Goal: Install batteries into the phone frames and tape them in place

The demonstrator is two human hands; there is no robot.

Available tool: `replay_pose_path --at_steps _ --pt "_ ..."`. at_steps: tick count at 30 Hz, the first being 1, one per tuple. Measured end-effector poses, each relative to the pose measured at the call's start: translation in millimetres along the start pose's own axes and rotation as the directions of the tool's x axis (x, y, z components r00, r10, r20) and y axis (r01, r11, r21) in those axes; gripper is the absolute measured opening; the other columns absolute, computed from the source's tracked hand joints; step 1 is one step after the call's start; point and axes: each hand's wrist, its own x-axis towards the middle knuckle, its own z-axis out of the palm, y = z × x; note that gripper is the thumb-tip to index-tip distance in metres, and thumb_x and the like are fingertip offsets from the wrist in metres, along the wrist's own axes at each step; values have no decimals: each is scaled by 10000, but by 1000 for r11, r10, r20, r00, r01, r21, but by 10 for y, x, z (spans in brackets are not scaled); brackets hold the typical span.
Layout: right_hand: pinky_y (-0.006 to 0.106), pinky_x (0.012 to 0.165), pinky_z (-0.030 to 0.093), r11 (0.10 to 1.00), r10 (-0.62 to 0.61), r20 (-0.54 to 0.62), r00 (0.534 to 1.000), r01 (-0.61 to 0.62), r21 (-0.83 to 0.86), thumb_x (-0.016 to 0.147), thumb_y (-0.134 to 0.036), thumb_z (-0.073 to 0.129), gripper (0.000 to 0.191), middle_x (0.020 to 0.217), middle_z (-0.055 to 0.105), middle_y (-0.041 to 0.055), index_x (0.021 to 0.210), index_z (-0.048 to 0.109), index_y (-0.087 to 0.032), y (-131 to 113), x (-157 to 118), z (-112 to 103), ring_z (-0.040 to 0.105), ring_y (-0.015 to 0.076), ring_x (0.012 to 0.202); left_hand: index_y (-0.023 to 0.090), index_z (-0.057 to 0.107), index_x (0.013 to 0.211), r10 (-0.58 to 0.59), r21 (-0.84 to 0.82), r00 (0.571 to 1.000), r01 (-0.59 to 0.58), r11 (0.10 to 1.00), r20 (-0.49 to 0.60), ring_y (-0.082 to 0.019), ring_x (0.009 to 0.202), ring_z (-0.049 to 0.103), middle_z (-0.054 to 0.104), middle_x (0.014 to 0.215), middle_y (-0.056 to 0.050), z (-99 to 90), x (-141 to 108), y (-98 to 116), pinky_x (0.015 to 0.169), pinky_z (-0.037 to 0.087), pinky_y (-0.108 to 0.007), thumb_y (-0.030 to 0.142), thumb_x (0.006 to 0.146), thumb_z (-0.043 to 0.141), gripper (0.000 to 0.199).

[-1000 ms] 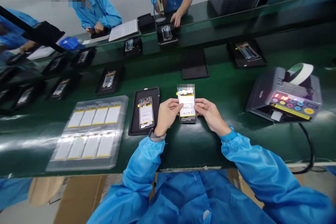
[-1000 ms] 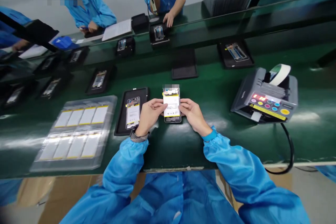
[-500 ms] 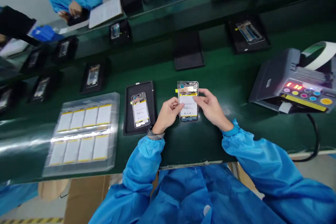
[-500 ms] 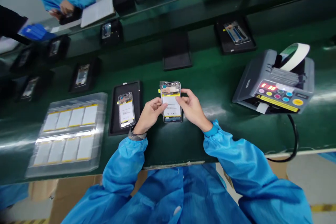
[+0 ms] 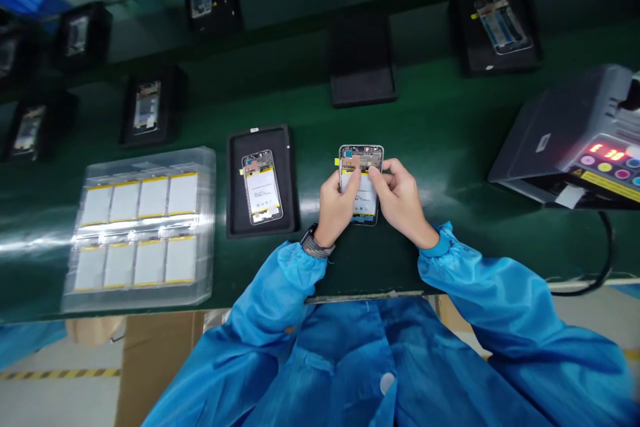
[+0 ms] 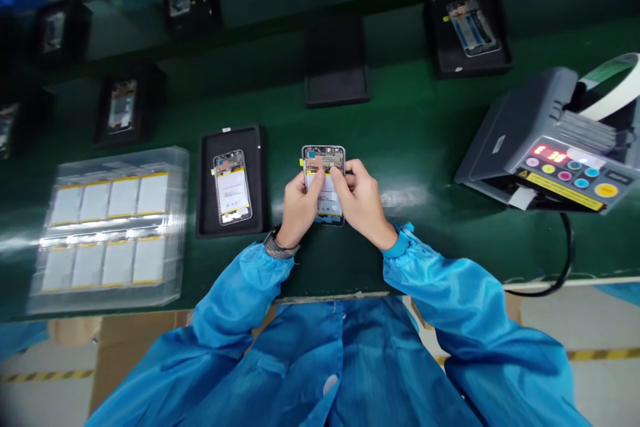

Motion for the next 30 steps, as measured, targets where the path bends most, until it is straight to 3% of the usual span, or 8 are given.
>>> replay_pose_path --at_steps 9,16,30 --pt "267 470 389 995 -12 -110 994 0 -104 908 -649 649 417 648 618 -17 882 494 -262 69 11 30 548 153 525 159 651 828 19 55 999 -16 998 -48 -116 632 495 604 723 -3 60 -54 3 555 378 -234 500 891 694 349" --pt "233 460 325 959 -118 -178 977 66 -274 946 -527 617 337 572 589 -37 840 481 -237 102 20 54 481 117 468 157 636 751 -1 74 998 5 997 -60 -105 616 462 565 677 15 64 -45 35 549 354 -224 521 870 707 389" --pt "224 469 327 956 -149 -151 977 103 -273 964 -458 615 269 612 631 -25 862 507 -232 80 -3 44 517 114 486 153 678 773 4 40 999 -2 999 -37 -111 621 488 606 692 -2 57 -29 42 552 387 -222 498 852 732 359"
